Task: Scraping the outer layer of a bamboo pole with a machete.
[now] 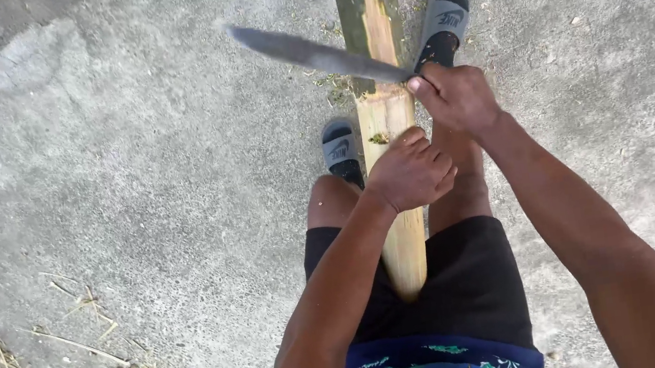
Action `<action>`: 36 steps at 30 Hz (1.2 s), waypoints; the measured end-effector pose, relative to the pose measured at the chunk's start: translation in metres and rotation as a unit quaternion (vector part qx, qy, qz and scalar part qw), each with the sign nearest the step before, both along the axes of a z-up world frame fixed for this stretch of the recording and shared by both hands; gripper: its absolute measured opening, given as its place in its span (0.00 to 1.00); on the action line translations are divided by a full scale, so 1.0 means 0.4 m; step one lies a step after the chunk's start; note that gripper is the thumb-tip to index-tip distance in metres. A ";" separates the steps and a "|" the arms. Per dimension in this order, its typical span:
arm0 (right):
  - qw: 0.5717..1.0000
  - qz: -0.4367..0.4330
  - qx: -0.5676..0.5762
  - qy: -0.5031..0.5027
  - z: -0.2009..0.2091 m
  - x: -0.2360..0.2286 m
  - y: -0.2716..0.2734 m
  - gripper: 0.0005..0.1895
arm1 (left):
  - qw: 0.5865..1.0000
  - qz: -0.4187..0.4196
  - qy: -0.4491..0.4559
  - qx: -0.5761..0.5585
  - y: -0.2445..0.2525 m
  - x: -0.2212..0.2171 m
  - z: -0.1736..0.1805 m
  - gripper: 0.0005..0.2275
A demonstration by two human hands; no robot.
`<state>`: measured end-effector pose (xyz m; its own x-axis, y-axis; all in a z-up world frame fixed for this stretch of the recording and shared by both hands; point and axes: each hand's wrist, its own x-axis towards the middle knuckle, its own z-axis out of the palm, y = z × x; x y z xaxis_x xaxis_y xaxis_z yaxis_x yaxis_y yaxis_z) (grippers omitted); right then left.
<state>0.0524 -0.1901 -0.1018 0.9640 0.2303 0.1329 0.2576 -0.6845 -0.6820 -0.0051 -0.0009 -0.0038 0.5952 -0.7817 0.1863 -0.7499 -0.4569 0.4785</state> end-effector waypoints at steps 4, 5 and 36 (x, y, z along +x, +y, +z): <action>0.998 -0.063 0.000 0.030 0.072 0.010 -0.009 0.23 | 1.000 -0.017 -0.014 -0.001 0.000 -0.002 -0.001 0.13; 0.993 -0.104 0.034 0.047 0.076 0.034 -0.011 0.22 | 1.000 -0.005 -0.025 -0.008 -0.001 0.017 -0.005 0.13; 0.990 -0.112 -0.054 0.064 0.098 -0.056 0.061 0.23 | 0.999 -0.034 0.021 0.037 -0.004 -0.020 -0.035 0.14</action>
